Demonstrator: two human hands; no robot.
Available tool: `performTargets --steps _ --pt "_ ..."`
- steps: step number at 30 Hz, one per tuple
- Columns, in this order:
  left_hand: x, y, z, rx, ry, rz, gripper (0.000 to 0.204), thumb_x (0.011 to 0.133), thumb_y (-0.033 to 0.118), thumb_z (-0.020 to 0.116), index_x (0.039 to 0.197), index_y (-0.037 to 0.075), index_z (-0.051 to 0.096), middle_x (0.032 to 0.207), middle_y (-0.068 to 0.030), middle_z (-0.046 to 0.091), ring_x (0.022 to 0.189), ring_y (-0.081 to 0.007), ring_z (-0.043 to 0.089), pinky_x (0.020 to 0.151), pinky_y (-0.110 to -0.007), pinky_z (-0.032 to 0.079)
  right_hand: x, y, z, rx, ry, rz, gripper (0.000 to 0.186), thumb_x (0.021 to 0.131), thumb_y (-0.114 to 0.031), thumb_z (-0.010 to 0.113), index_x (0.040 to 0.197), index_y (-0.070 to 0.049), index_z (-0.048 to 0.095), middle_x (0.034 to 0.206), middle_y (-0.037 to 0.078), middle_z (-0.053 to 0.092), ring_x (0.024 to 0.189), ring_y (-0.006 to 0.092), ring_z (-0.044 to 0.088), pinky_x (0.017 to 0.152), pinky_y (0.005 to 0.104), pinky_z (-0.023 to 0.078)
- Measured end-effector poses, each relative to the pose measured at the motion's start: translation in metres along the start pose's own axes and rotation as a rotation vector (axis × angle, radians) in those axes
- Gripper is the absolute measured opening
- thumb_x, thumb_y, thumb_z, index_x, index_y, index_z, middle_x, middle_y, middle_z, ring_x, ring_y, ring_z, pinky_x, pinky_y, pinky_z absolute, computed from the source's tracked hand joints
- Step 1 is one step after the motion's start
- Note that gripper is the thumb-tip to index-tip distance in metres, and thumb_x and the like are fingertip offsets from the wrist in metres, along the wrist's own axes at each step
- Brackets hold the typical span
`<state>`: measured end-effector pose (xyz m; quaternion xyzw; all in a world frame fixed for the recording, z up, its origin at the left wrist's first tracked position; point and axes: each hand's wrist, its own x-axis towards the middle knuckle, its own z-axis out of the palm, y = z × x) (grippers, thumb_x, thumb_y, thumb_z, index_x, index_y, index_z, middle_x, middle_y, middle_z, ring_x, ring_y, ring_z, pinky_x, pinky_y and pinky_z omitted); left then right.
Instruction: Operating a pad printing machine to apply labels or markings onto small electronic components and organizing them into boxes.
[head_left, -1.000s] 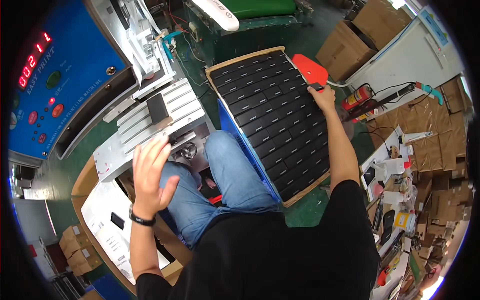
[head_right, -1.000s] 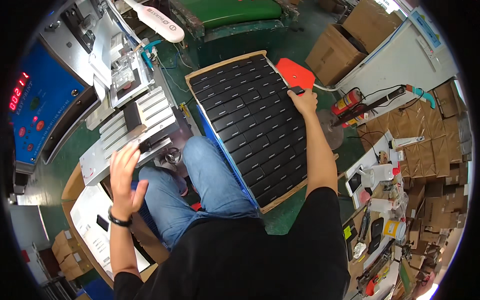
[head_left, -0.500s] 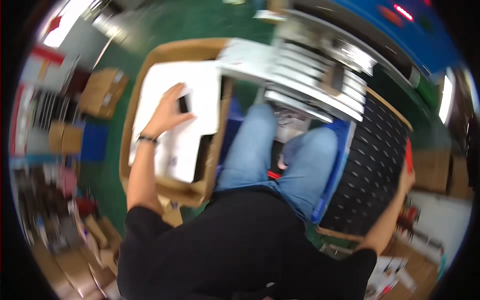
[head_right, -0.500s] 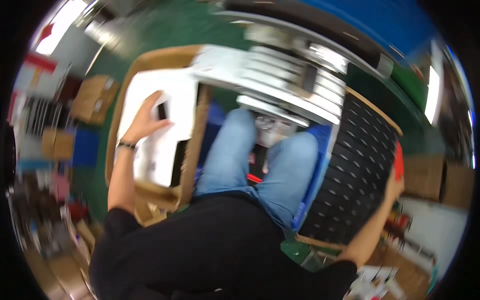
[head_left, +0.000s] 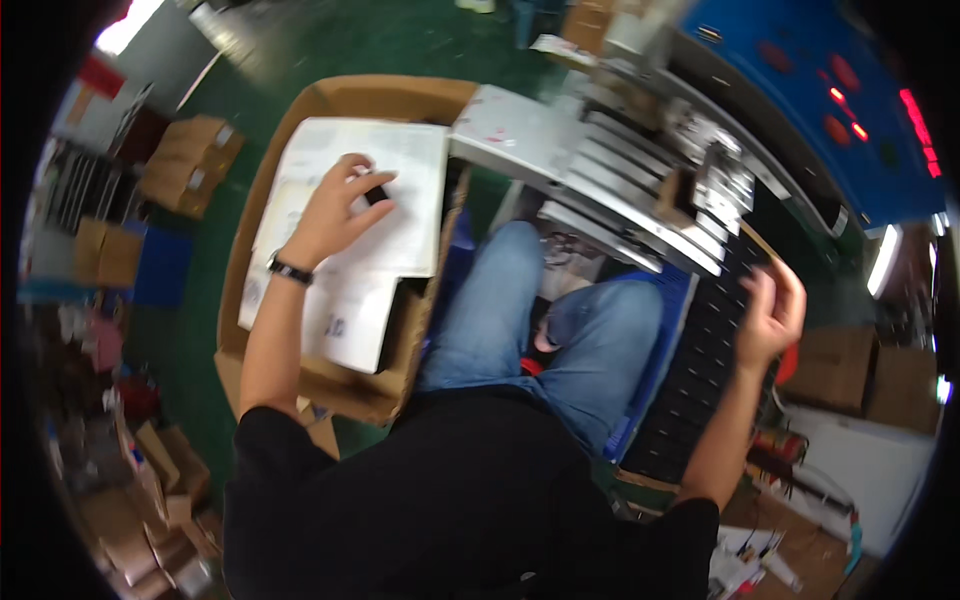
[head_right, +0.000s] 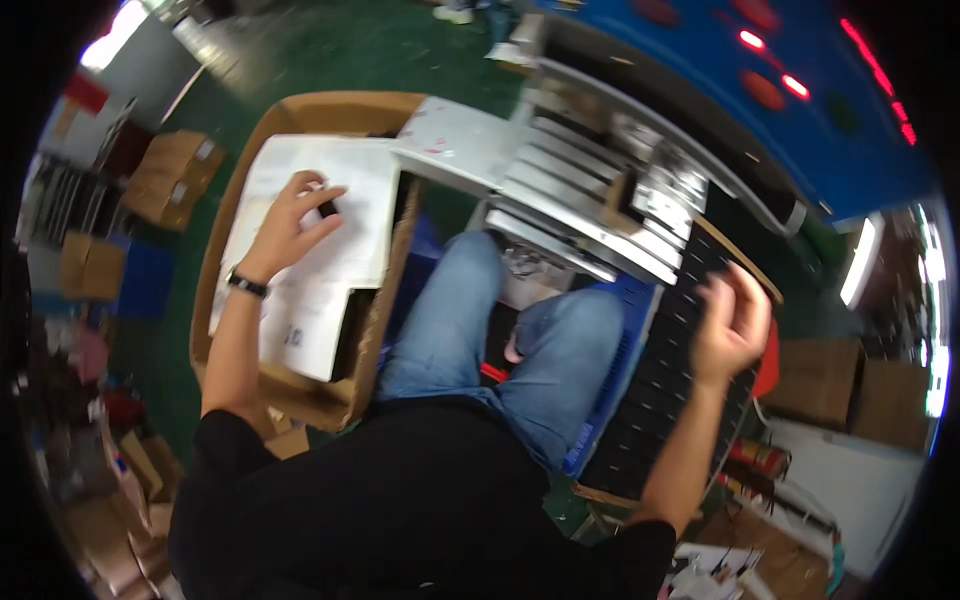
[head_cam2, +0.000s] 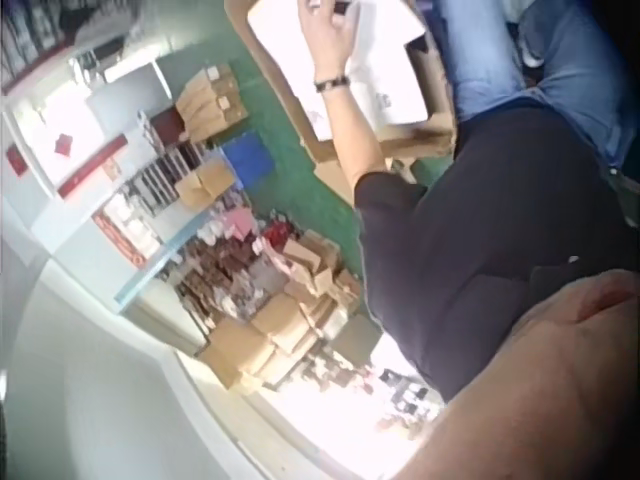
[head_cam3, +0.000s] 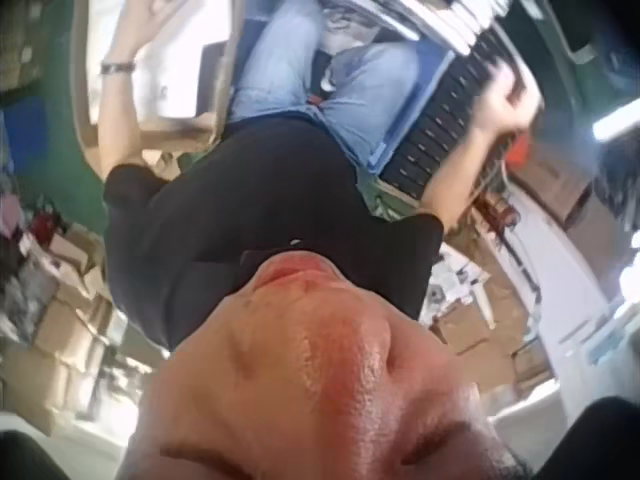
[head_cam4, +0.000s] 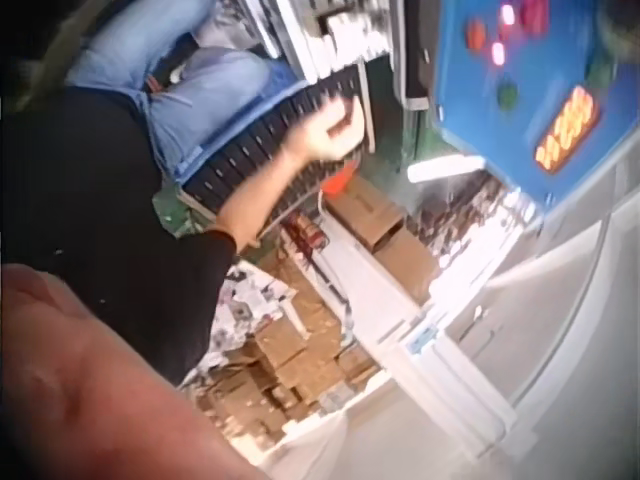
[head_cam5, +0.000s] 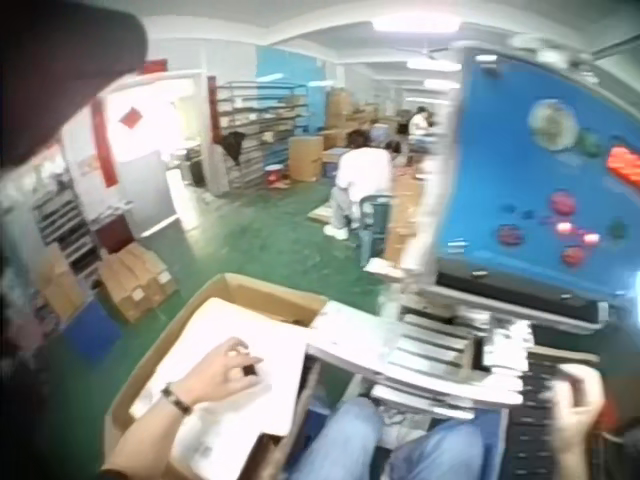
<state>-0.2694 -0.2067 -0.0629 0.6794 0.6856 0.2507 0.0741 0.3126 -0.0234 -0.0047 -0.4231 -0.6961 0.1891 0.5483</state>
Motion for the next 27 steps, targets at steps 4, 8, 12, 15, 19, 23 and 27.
performTargets --steps 4,8,12,15,19,23,27 --pt "0.015 0.048 0.003 -0.084 0.105 0.01 0.033 0.095 0.017 0.082 0.125 0.006 0.076 0.149 -0.0166 0.057 0.12 -0.0316 0.063 0.099 -0.04 0.056 -0.013 -0.012 0.061 0.219 -0.109 0.041 0.017 0.1 0.006 0.07 0.116 0.001 0.072 0.097 0.009 0.072 0.08 0.0137 0.068 0.073 0.026 0.057" --pt "0.034 0.077 0.005 -0.137 0.215 0.159 0.034 0.088 0.014 0.084 0.118 0.004 0.074 0.148 -0.0174 0.059 0.124 -0.0324 0.064 0.102 -0.04 0.057 -0.011 0.0 0.062 0.245 -0.25 0.142 0.019 0.101 0.0 0.073 0.12 0.001 0.07 0.098 0.008 0.071 0.081 0.0126 0.065 0.07 0.0257 0.055" --pt "0.06 0.096 0.017 -0.271 0.27 0.258 0.035 0.081 0.011 0.084 0.112 0.003 0.071 0.146 -0.0177 0.061 0.128 -0.0334 0.064 0.105 -0.042 0.056 0.018 -0.012 0.055 0.306 -0.358 0.323 0.035 0.098 -0.005 0.08 0.131 -0.001 0.069 0.102 0.008 0.069 0.083 0.013 0.064 0.068 0.0256 0.054" --pt "0.085 0.12 0.032 -0.413 0.295 0.334 0.035 0.078 0.011 0.083 0.107 0.003 0.067 0.144 -0.0173 0.064 0.129 -0.034 0.064 0.108 -0.043 0.055 0.05 -0.029 0.057 0.286 -0.474 0.427 0.045 0.095 -0.008 0.083 0.137 -0.002 0.068 0.104 0.008 0.068 0.083 0.0133 0.064 0.067 0.0257 0.054" --pt "0.136 0.173 0.051 -0.336 0.274 0.525 0.037 0.079 0.012 0.083 0.113 0.003 0.069 0.145 -0.0159 0.064 0.13 -0.0339 0.064 0.112 -0.043 0.054 0.081 -0.045 0.065 -0.011 -0.779 0.501 0.066 0.089 -0.008 0.089 0.149 -0.003 0.061 0.107 0.007 0.065 0.084 0.0126 0.062 0.066 0.0254 0.052" --pt "0.178 0.23 0.084 -0.383 0.182 0.649 0.049 0.089 0.017 0.078 0.135 0.003 0.068 0.153 -0.0165 0.062 0.134 -0.0328 0.064 0.113 -0.042 0.053 0.055 -0.022 0.062 0.215 -0.533 0.316 0.071 0.087 -0.008 0.091 0.15 -0.003 0.059 0.105 0.006 0.064 0.083 0.0114 0.059 0.068 0.0238 0.051" --pt "0.207 0.245 0.112 -0.293 0.097 0.766 0.054 0.097 0.018 0.072 0.148 0.004 0.064 0.161 -0.0158 0.057 0.141 -0.0309 0.06 0.117 -0.041 0.049 0.01 0.004 0.025 0.305 -0.252 0.242 0.074 0.084 -0.006 0.093 0.149 -0.001 0.059 0.102 0.004 0.061 0.081 0.0093 0.055 0.073 0.0225 0.049"
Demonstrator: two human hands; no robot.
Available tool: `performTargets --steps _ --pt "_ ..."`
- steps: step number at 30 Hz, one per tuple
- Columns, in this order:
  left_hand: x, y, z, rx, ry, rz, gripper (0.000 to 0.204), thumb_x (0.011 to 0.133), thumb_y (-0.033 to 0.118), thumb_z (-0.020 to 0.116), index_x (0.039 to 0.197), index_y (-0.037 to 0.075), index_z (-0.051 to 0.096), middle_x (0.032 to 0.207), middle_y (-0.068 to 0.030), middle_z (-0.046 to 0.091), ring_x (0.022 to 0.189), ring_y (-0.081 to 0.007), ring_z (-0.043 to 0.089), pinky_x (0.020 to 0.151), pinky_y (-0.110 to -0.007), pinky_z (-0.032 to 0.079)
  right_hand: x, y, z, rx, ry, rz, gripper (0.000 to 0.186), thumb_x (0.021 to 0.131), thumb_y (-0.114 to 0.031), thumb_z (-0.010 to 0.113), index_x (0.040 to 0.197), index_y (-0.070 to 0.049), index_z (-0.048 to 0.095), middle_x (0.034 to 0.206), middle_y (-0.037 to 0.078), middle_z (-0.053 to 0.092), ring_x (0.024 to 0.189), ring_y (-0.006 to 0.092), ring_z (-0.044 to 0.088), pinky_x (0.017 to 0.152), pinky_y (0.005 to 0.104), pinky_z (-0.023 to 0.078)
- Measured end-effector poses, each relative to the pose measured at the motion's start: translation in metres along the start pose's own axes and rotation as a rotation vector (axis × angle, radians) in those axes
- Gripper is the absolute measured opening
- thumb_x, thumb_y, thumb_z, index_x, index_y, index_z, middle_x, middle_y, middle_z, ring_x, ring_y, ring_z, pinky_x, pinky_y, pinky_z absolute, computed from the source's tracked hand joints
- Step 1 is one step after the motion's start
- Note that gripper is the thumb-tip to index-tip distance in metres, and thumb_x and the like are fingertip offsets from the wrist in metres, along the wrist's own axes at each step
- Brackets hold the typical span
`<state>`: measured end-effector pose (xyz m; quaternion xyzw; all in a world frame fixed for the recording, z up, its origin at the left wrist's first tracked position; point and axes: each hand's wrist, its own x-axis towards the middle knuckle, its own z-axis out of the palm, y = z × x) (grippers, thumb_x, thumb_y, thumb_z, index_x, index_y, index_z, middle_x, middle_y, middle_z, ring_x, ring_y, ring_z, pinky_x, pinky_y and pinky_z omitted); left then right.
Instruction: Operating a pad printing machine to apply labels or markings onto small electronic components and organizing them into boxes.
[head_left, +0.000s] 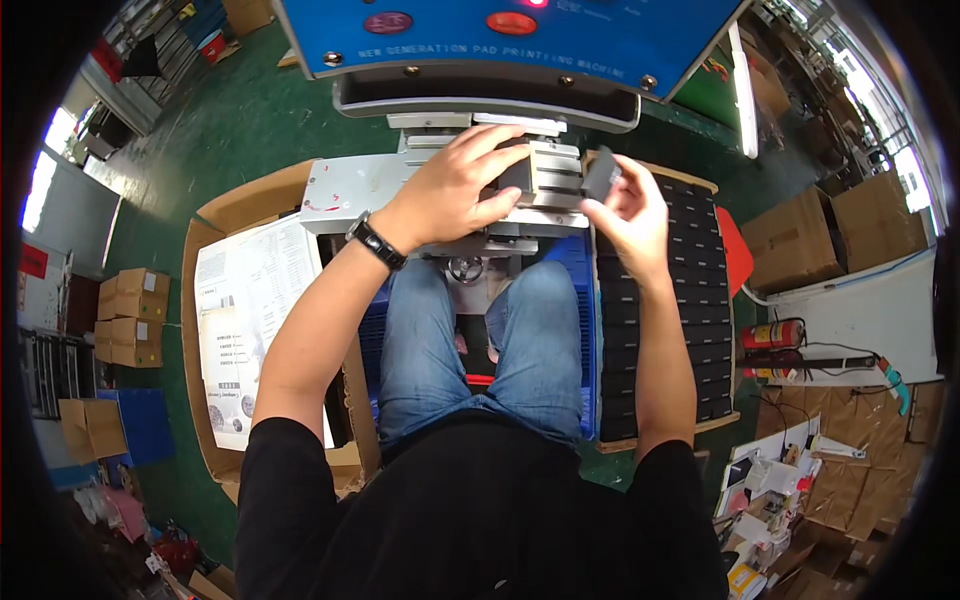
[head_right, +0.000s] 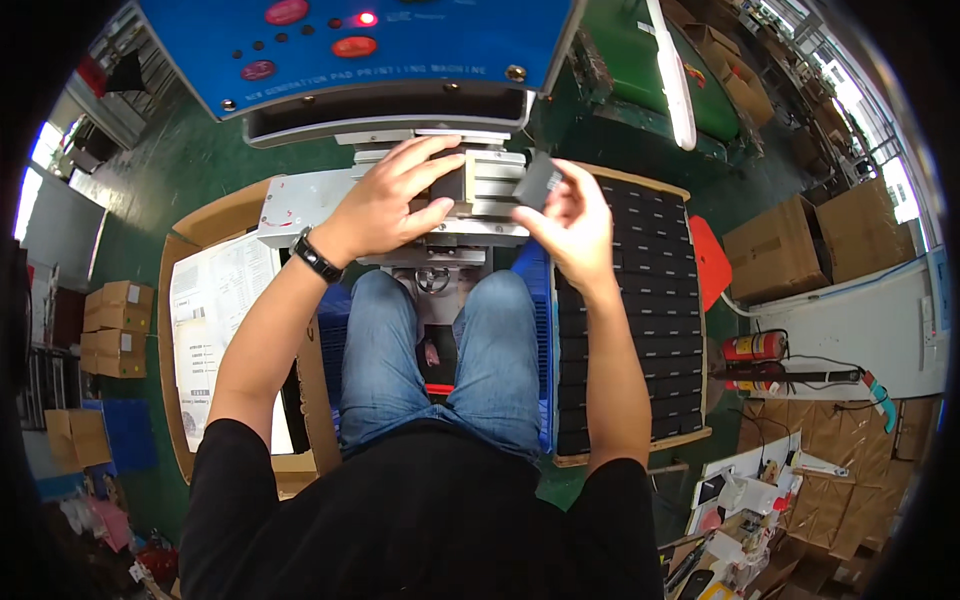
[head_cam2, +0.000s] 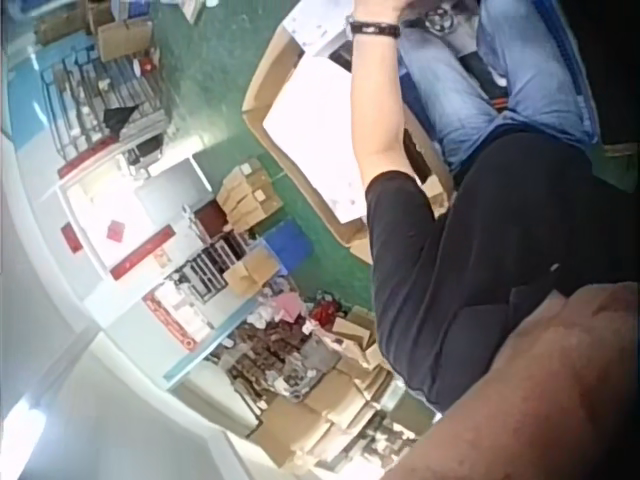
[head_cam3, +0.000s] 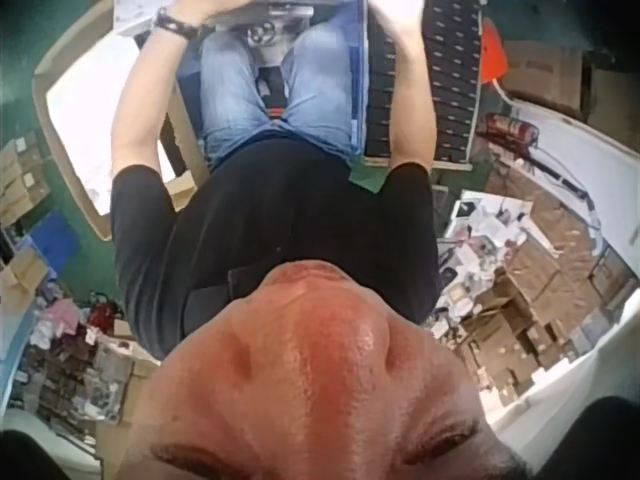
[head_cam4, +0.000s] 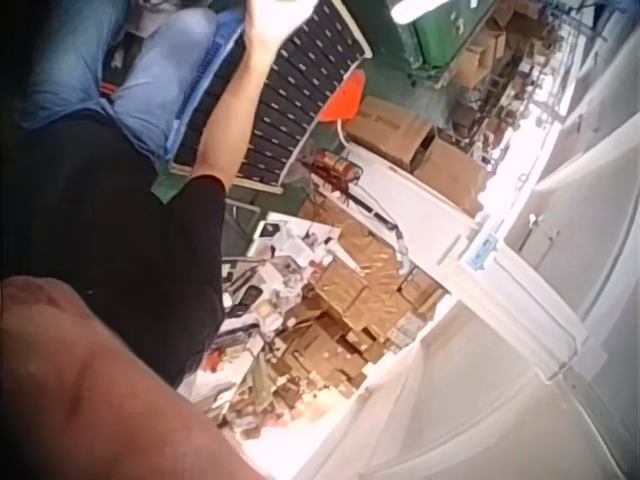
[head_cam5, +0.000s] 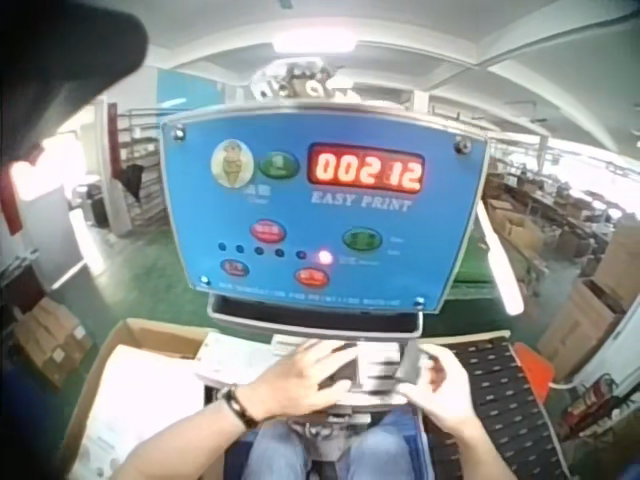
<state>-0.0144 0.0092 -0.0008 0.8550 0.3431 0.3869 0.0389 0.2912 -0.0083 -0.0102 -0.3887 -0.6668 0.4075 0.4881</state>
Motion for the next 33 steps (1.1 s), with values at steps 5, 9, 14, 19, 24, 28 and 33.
performTargets --steps 5,9,14,19,24,28,33 --pt "0.003 0.0 0.015 0.096 -0.196 0.094 0.055 0.108 0.031 0.061 0.156 0.002 0.058 0.171 -0.0152 0.049 0.152 -0.0313 0.053 0.128 -0.049 0.038 -0.075 0.051 -0.069 -0.296 0.382 0.247 0.058 0.086 -0.024 0.094 0.129 0.003 0.066 0.106 0.009 0.061 0.084 0.0148 0.059 0.074 0.0273 0.053" --pt "-0.012 0.025 0.017 0.216 -0.263 -0.012 0.061 0.113 0.04 0.052 0.163 0.006 0.052 0.174 -0.0129 0.047 0.163 -0.0312 0.04 0.134 -0.058 0.025 -0.14 0.067 -0.087 -0.941 0.395 0.499 0.072 0.09 -0.059 0.086 0.116 0.006 0.069 0.109 0.017 0.064 0.089 0.029 0.065 0.081 0.041 0.057" --pt "-0.032 0.048 -0.003 0.066 -0.307 0.025 0.057 0.111 0.036 0.056 0.16 0.007 0.056 0.172 -0.0124 0.05 0.163 -0.0293 0.042 0.134 -0.058 0.025 -0.134 0.069 -0.055 -1.197 0.311 0.607 0.085 0.086 -0.073 0.081 0.113 0.006 0.07 0.108 0.021 0.065 0.093 0.0387 0.067 0.088 0.0488 0.058" --pt "-0.111 0.074 -0.03 0.025 -0.024 -0.078 0.051 0.097 0.017 0.068 0.147 0.007 0.065 0.162 -0.017 0.057 0.15 -0.0363 0.054 0.13 -0.051 0.032 -0.102 0.077 -0.034 -1.318 0.251 0.548 0.085 0.084 -0.07 0.083 0.118 0.007 0.071 0.108 0.024 0.066 0.102 0.0449 0.068 0.095 0.0508 0.057" --pt "-0.259 0.077 -0.097 0.311 0.027 -0.625 0.073 0.094 0.039 0.078 0.158 0.01 0.058 0.169 -0.023 0.047 0.158 -0.0436 0.041 0.128 -0.057 0.031 -0.104 0.051 -0.031 -1.141 0.309 0.183 0.073 0.089 -0.053 0.089 0.127 0.006 0.07 0.12 0.024 0.069 0.105 0.0408 0.069 0.094 0.0478 0.058" --pt "-0.362 0.098 -0.149 0.711 -0.161 -1.158 0.108 0.082 0.066 0.085 0.168 0.015 0.048 0.177 -0.0247 0.034 0.165 -0.0461 0.026 0.128 -0.063 0.026 -0.109 0.032 -0.004 -0.815 0.208 0.083 0.037 0.096 -0.02 0.084 0.121 0.002 0.069 0.111 0.013 0.063 0.086 0.0231 0.059 0.078 0.0333 0.053" --pt "-0.432 0.122 -0.183 0.789 -0.133 -1.622 0.121 0.075 0.082 0.083 0.171 0.018 0.046 0.18 -0.0252 0.029 0.166 -0.0485 0.021 0.128 -0.066 0.023 -0.133 0.015 0.105 -0.388 -0.262 -0.021 0.025 0.092 -0.003 0.077 0.116 -0.001 0.07 0.105 0.01 0.064 0.08 0.019 0.055 0.074 0.0309 0.048"
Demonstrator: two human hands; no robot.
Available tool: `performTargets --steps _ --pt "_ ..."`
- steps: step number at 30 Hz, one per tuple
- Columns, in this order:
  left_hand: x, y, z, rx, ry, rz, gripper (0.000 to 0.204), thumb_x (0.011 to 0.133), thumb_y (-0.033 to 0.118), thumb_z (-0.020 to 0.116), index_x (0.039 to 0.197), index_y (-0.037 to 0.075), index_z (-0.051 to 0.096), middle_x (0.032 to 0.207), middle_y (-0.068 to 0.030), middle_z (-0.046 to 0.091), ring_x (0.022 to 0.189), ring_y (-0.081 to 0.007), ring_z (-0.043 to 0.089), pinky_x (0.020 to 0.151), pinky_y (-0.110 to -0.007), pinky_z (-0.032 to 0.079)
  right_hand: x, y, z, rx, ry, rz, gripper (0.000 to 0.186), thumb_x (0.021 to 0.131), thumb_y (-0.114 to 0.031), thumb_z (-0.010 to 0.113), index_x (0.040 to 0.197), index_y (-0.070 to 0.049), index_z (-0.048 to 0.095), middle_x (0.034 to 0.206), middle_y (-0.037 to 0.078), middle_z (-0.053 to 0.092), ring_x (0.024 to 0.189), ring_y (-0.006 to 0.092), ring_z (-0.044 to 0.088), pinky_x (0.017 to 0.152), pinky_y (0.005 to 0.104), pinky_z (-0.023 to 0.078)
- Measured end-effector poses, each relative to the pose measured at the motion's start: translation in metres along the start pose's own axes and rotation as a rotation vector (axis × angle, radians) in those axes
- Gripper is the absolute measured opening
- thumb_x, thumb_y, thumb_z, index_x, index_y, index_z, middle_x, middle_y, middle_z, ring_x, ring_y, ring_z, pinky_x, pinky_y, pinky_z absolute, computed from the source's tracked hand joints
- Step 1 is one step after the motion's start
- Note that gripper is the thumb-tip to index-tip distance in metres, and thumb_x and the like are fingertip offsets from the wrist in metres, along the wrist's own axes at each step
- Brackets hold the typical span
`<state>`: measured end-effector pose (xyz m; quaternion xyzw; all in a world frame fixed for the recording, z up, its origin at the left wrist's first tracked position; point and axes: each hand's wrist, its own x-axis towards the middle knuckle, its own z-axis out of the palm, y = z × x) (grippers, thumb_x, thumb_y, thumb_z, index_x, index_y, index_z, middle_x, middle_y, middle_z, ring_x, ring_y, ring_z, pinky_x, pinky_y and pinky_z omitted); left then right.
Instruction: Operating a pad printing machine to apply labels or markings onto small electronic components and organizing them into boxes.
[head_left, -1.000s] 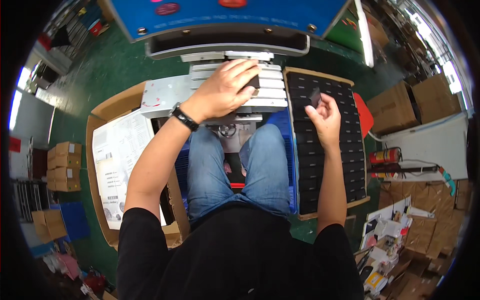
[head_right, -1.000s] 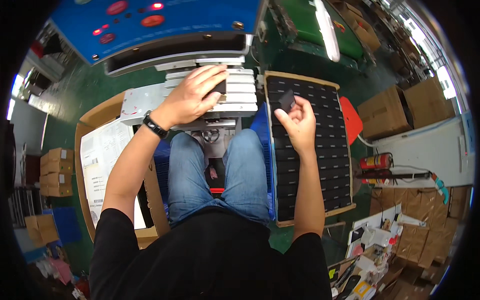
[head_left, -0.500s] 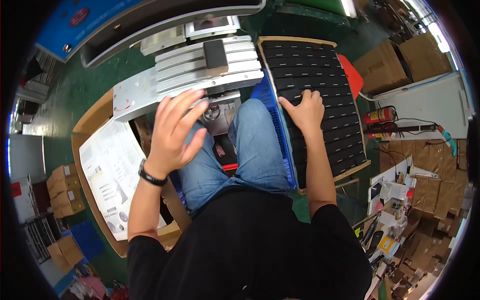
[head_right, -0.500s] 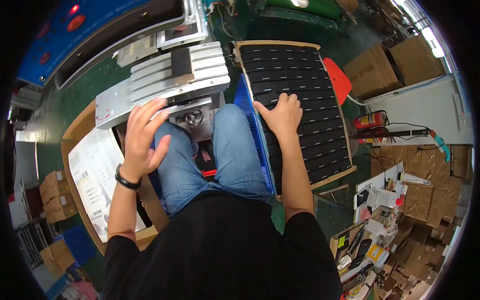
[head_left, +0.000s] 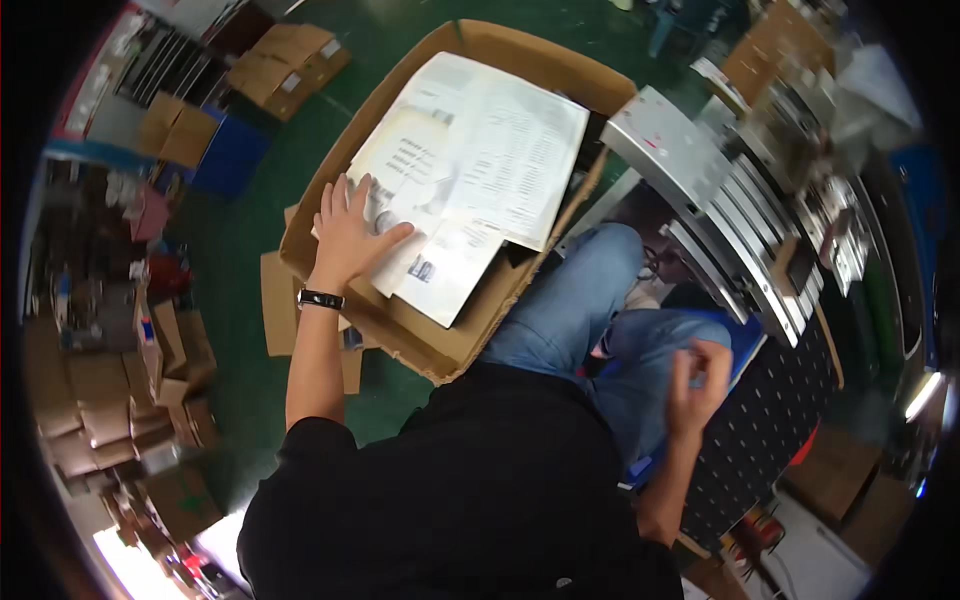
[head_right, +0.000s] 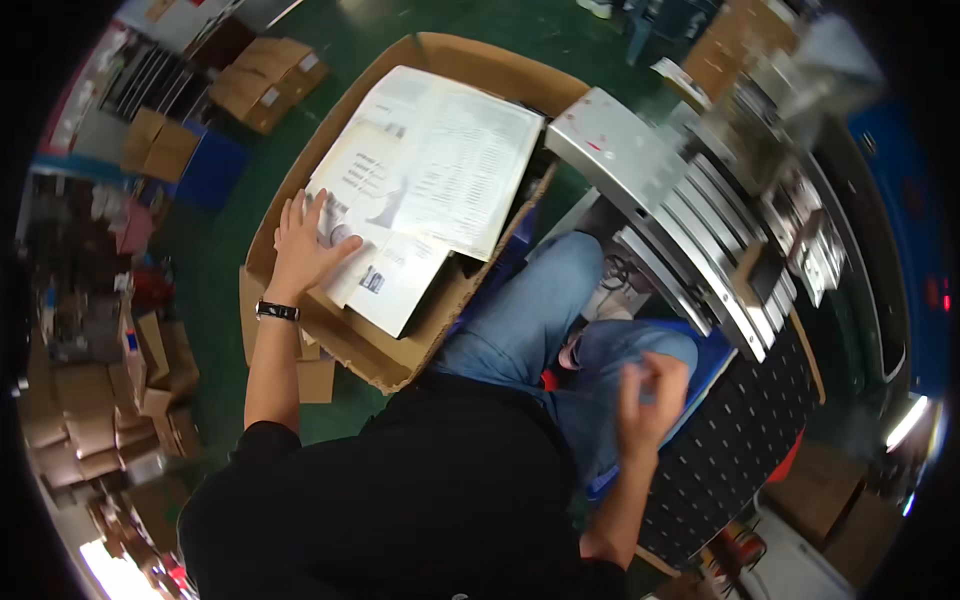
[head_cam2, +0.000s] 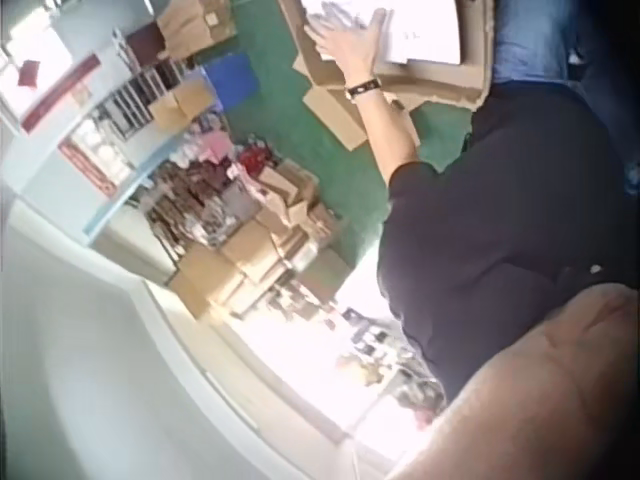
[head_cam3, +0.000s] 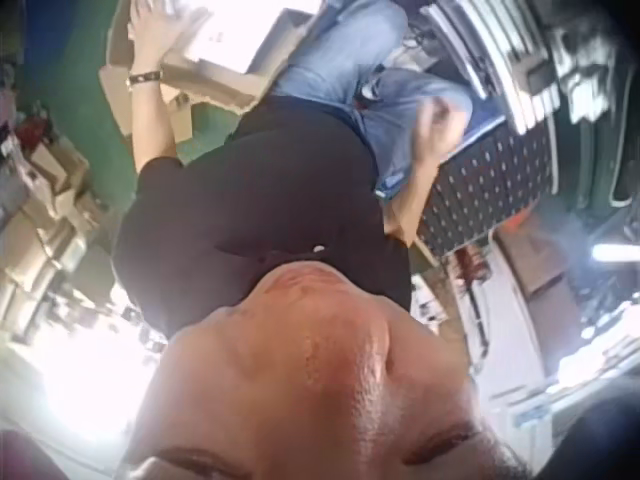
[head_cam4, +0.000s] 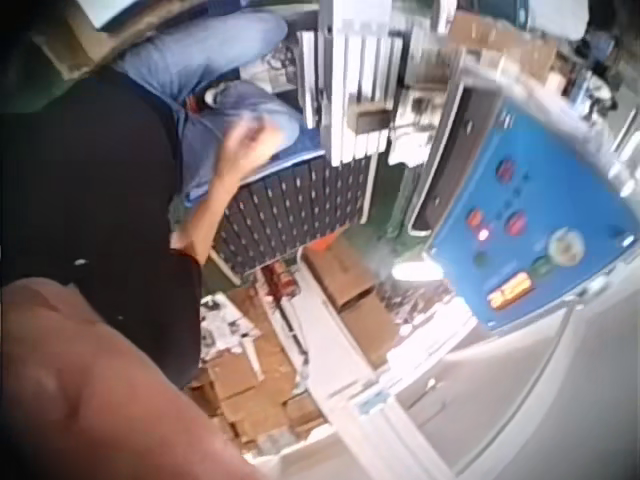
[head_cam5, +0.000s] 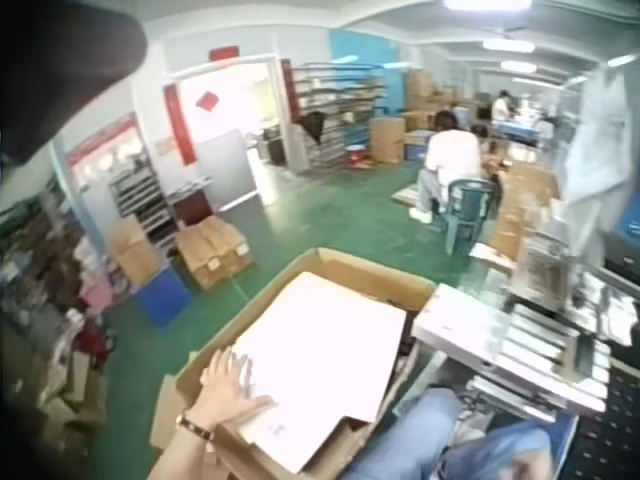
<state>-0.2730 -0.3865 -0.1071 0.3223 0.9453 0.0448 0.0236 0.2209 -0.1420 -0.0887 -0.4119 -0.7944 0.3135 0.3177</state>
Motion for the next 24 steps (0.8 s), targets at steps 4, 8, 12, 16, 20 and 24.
performTargets --steps 4,8,12,16,20,24 --pt "-0.022 -0.044 0.0 -0.088 -0.017 0.028 0.124 0.073 0.084 0.082 0.171 0.017 0.047 0.18 -0.0255 0.029 0.166 -0.0485 0.021 0.128 -0.067 0.023 0.025 -0.065 0.076 0.163 -0.26 -0.391 0.045 0.084 0.0 0.083 0.127 0.0 0.07 0.126 0.018 0.07 0.11 0.0344 0.069 0.096 0.043 0.057" --pt "-0.02 -0.034 0.002 -0.055 -0.033 0.05 0.123 0.073 0.083 0.082 0.171 0.016 0.047 0.18 -0.0238 0.03 0.166 -0.047 0.022 0.128 -0.067 0.023 0.071 -0.114 0.146 -0.012 -0.412 -0.584 0.06 0.092 -0.023 0.082 0.143 0.003 0.064 0.149 0.024 0.061 0.147 0.0439 0.053 0.122 0.0515 0.043" --pt "-0.019 -0.02 0.004 -0.04 -0.019 0.086 0.12 0.075 0.083 0.082 0.168 0.015 0.05 0.179 -0.0225 0.033 0.166 -0.0462 0.023 0.128 -0.067 0.023 0.09 -0.128 0.205 -0.292 -0.457 -0.643 0.071 0.101 -0.044 0.071 0.147 0.009 0.059 0.154 0.03 0.057 0.154 0.0471 0.044 0.13 0.0568 0.031" --pt "-0.02 -0.015 -0.005 -0.044 0.0 0.118 0.112 0.077 0.081 0.081 0.164 0.014 0.056 0.175 -0.0219 0.039 0.164 -0.046 0.026 0.128 -0.067 0.024 0.085 -0.139 0.243 -0.436 -0.492 -0.695 0.081 0.106 -0.055 0.061 0.149 0.013 0.057 0.158 0.033 0.054 0.156 0.0487 0.04 0.132 0.0627 0.022" --pt "-0.012 -0.022 -0.011 -0.121 0.008 0.188 0.093 0.087 0.072 0.079 0.154 0.008 0.065 0.166 -0.0226 0.05 0.159 -0.0453 0.036 0.128 -0.061 0.029 0.054 -0.151 0.249 -0.372 -0.587 -0.742 0.086 0.107 -0.06 0.054 0.15 0.014 0.056 0.16 0.035 0.051 0.157 0.0492 0.038 0.13 0.0708 0.017" --pt "0.037 -0.027 -0.017 -0.454 0.142 0.16 0.076 0.099 0.055 0.076 0.154 0.004 0.064 0.159 -0.0195 0.059 0.153 -0.0403 0.048 0.127 -0.049 0.038 0.035 -0.159 0.253 -0.29 -0.633 -0.816 0.082 0.107 -0.059 0.056 0.15 0.012 0.057 0.161 0.035 0.049 0.157 0.0485 0.038 0.13 0.0683 0.02"
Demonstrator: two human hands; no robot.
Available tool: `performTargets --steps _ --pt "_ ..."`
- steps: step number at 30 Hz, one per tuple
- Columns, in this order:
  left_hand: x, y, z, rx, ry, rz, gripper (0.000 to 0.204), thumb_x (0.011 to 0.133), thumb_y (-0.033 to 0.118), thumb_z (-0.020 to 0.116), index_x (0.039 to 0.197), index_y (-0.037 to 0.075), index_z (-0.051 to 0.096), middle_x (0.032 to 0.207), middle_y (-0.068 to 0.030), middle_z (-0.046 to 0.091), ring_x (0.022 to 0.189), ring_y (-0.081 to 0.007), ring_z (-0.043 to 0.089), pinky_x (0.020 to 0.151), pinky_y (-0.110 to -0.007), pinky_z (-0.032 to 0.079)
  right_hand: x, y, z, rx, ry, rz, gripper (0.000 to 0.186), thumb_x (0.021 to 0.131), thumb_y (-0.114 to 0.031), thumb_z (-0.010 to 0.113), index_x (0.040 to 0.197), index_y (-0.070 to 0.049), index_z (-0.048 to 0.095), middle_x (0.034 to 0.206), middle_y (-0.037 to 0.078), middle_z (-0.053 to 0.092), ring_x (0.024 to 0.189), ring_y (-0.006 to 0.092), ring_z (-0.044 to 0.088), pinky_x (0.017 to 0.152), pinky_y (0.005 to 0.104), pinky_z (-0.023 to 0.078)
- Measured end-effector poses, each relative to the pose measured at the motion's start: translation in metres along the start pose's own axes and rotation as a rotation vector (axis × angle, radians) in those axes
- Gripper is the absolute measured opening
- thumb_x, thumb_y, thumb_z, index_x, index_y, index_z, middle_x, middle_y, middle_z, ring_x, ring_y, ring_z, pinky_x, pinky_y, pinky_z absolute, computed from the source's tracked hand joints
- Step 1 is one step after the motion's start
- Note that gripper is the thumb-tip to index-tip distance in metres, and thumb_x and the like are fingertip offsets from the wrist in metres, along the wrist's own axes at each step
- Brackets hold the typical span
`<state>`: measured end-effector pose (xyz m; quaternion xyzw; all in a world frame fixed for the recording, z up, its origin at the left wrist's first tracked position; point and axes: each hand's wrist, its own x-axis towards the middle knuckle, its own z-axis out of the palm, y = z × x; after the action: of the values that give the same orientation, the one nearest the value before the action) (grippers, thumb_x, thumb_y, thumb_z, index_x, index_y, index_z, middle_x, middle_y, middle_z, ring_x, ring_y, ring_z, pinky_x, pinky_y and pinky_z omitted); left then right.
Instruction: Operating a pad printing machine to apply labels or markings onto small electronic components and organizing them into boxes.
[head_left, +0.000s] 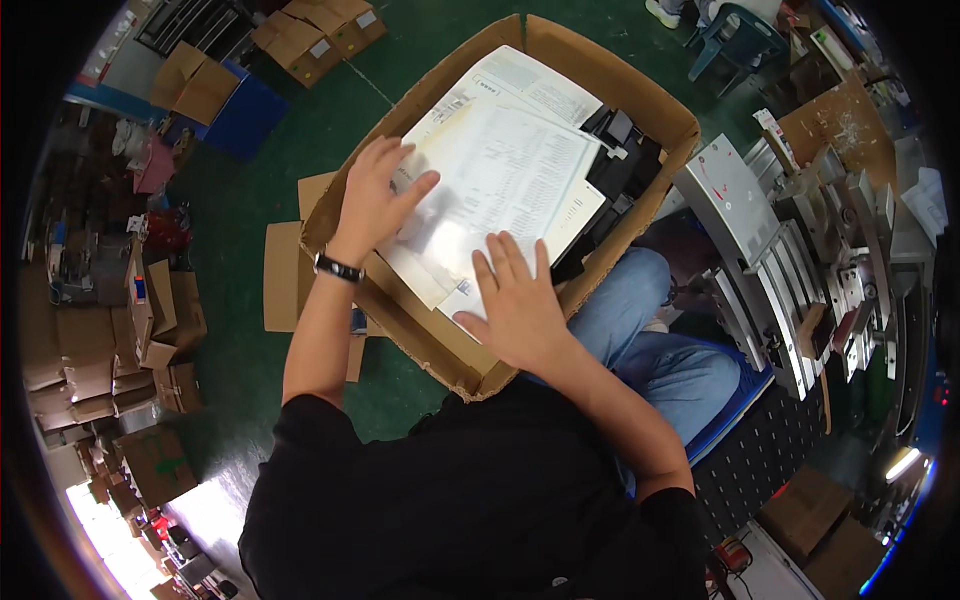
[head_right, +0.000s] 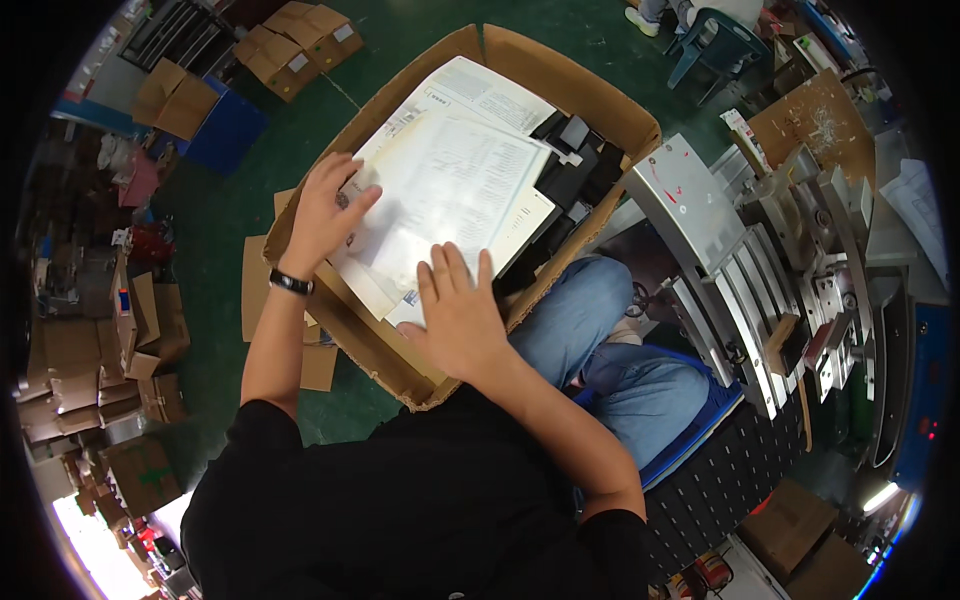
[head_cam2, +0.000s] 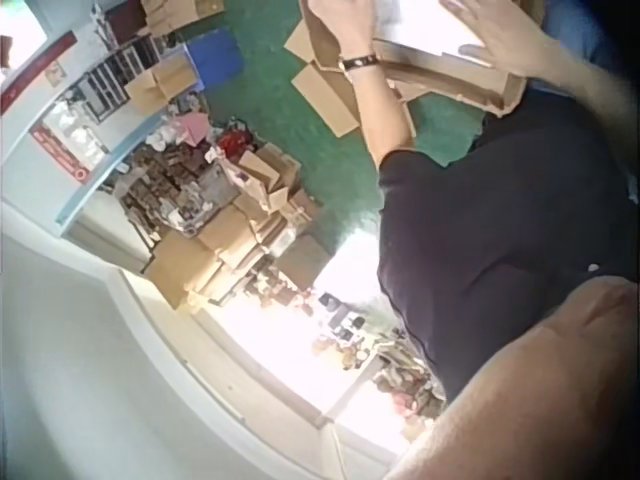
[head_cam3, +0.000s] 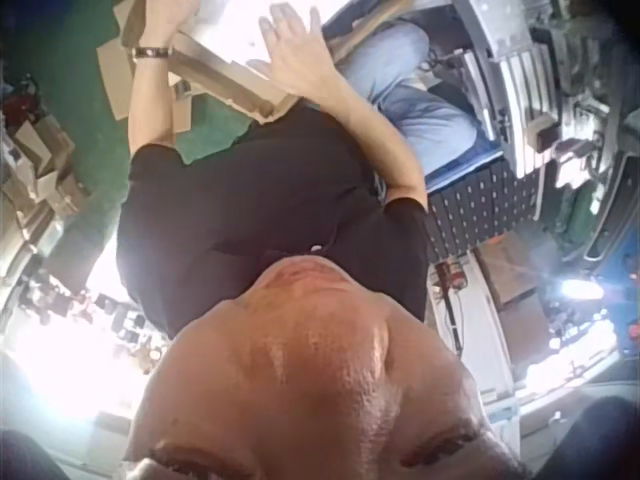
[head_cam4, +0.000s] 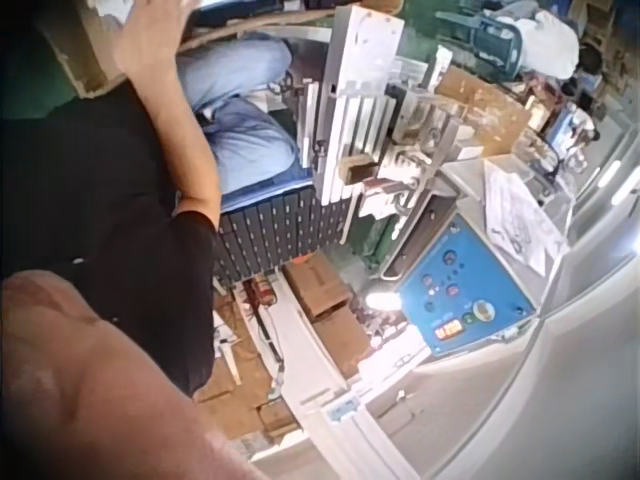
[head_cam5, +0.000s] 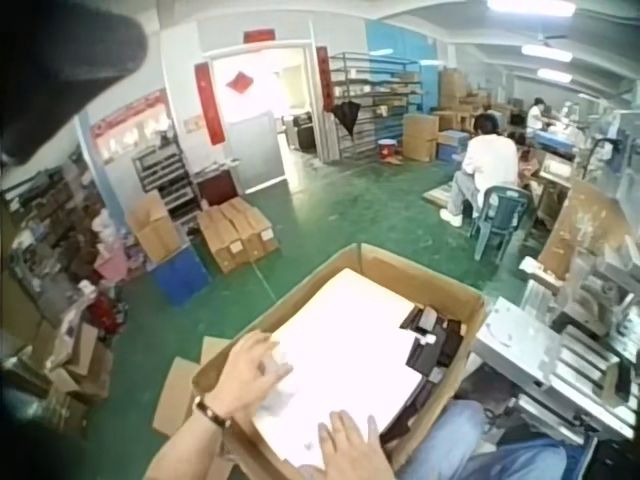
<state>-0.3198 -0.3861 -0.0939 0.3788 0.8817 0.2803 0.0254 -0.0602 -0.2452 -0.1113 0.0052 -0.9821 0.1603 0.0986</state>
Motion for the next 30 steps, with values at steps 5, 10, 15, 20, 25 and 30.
performTargets --steps 5,10,15,20,25,30 --pt "0.05 -0.014 0.028 0.234 -0.041 -0.054 0.092 0.092 0.063 0.08 0.159 0.005 0.058 0.166 -0.0229 0.053 0.154 -0.0419 0.048 0.127 -0.047 0.04 0.002 0.0 -0.007 0.149 0.035 -0.036 0.075 0.104 -0.05 0.064 0.149 0.01 0.058 0.157 0.034 0.053 0.154 0.048 0.042 0.127 0.0626 0.028" --pt "0.063 0.01 0.031 0.347 -0.214 -0.144 0.101 0.089 0.064 0.083 0.166 0.006 0.05 0.172 -0.02 0.048 0.161 -0.0399 0.041 0.131 -0.049 0.037 -0.01 0.033 -0.024 0.06 0.186 0.149 0.069 0.099 -0.04 0.072 0.146 0.009 0.059 0.153 0.029 0.054 0.15 0.0464 0.047 0.124 0.0565 0.036" --pt "0.058 0.015 0.033 0.425 -0.099 -0.078 0.098 0.088 0.054 0.088 0.165 0.006 0.05 0.17 -0.0196 0.05 0.156 -0.039 0.047 0.127 -0.049 0.042 -0.005 0.096 -0.028 -0.086 0.292 0.318 0.062 0.092 -0.03 0.08 0.137 0.008 0.062 0.136 0.028 0.061 0.137 0.0487 0.053 0.119 0.0514 0.042" --pt "0.052 0.048 0.007 0.096 -0.003 -0.1 0.082 0.093 0.036 0.087 0.161 0.002 0.055 0.147 -0.0194 0.067 0.127 -0.0321 0.069 0.105 -0.042 0.059 -0.002 0.105 -0.037 -0.176 0.251 0.307 0.061 0.092 -0.03 0.079 0.136 0.008 0.061 0.132 0.027 0.063 0.128 0.0449 0.058 0.111 0.0478 0.045" --pt "0.054 0.039 -0.024 -0.328 -0.112 -0.41 0.061 0.098 0.016 0.081 0.153 0.0 0.063 0.12 -0.0156 0.075 0.099 -0.0225 0.073 0.082 -0.029 0.062 -0.017 0.073 -0.043 0.027 0.111 0.332 0.06 0.094 -0.031 0.079 0.136 0.008 0.061 0.121 0.023 0.069 0.112 0.0372 0.064 0.102 0.046 0.046" --pt "0.025 -0.029 -0.027 -0.556 -0.24 -0.357 0.046 0.099 0.009 0.077 0.143 -0.002 0.07 0.105 -0.0126 0.076 0.085 -0.0169 0.069 0.074 -0.023 0.059 -0.02 0.045 -0.042 0.048 -0.06 0.369 0.06 0.099 -0.031 0.074 0.144 0.007 0.059 0.107 0.02 0.072 0.098 0.0325 0.065 0.101 0.0438 0.043"
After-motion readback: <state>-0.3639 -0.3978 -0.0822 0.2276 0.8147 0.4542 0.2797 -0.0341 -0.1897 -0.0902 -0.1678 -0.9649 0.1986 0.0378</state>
